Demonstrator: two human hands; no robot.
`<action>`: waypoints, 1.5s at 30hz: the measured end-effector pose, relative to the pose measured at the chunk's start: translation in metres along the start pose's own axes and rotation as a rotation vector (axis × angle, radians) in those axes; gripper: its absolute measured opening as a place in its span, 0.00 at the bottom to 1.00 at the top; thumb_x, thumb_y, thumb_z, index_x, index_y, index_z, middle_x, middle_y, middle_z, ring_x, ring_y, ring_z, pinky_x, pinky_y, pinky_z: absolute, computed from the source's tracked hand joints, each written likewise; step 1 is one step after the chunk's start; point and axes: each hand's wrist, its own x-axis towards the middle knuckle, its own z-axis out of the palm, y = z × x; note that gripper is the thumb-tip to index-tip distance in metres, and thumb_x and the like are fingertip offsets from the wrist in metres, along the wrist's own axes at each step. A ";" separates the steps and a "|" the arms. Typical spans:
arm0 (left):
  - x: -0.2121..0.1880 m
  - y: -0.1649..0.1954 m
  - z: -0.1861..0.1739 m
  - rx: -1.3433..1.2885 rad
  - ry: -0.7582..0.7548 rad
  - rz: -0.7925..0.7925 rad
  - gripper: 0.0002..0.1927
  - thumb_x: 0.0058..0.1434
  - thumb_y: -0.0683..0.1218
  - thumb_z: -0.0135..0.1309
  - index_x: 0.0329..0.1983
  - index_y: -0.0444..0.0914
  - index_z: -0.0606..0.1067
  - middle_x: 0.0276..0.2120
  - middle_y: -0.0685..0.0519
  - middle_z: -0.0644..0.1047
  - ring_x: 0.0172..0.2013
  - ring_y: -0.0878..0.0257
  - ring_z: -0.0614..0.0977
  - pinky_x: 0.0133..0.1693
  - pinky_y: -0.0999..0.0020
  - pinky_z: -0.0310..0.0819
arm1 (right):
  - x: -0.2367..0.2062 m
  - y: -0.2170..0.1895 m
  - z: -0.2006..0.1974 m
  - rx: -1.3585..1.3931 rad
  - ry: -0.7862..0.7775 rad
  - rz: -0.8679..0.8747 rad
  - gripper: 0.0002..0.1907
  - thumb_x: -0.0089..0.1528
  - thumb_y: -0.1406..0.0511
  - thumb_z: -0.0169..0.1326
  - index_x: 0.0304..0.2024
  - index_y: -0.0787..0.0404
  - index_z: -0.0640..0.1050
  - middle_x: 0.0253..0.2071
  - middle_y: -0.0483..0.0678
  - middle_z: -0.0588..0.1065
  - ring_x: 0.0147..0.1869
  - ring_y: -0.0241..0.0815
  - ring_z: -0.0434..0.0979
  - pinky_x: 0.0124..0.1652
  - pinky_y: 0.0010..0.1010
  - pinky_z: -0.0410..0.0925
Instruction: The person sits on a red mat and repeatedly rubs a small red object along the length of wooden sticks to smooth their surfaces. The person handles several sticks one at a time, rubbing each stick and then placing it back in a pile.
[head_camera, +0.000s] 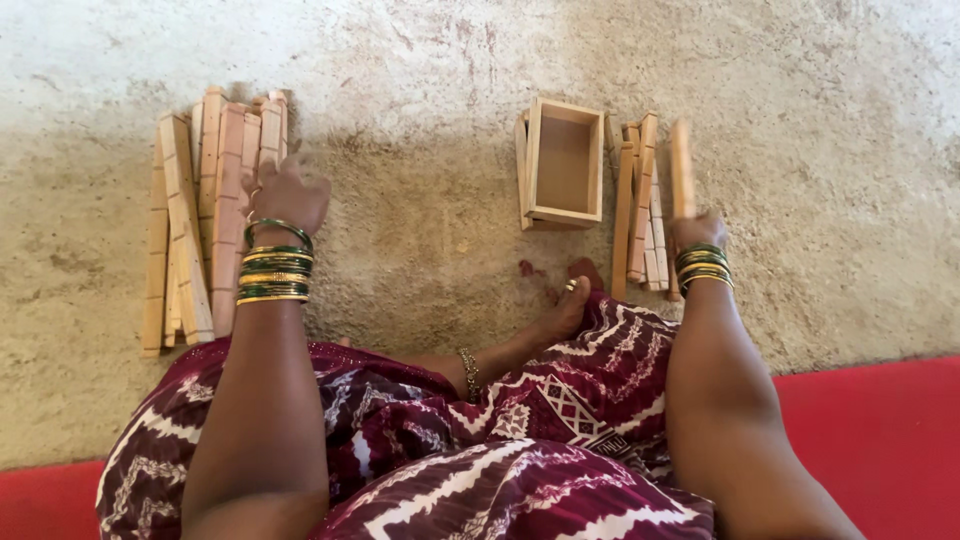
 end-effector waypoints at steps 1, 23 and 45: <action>-0.001 0.001 0.000 -0.057 -0.020 0.002 0.30 0.61 0.57 0.50 0.69 0.54 0.70 0.75 0.46 0.55 0.70 0.38 0.60 0.69 0.38 0.54 | -0.004 -0.009 0.000 0.036 0.012 -0.008 0.23 0.50 0.64 0.62 0.47 0.63 0.75 0.42 0.58 0.77 0.44 0.51 0.79 0.42 0.41 0.74; -0.007 0.018 0.023 -2.059 -0.876 0.658 0.24 0.72 0.65 0.51 0.28 0.45 0.67 0.18 0.63 0.63 0.17 0.73 0.61 0.20 0.78 0.58 | -0.296 -0.119 0.095 0.277 -1.582 -0.511 0.12 0.66 0.66 0.57 0.49 0.63 0.72 0.21 0.42 0.72 0.16 0.31 0.68 0.15 0.24 0.66; 0.014 0.009 0.061 -1.883 -0.053 -0.157 0.21 0.65 0.62 0.56 0.25 0.44 0.70 0.16 0.59 0.69 0.15 0.68 0.69 0.18 0.70 0.70 | -0.266 -0.090 0.118 -0.406 -0.350 -1.204 0.09 0.71 0.64 0.54 0.52 0.58 0.73 0.24 0.43 0.76 0.20 0.32 0.70 0.18 0.26 0.64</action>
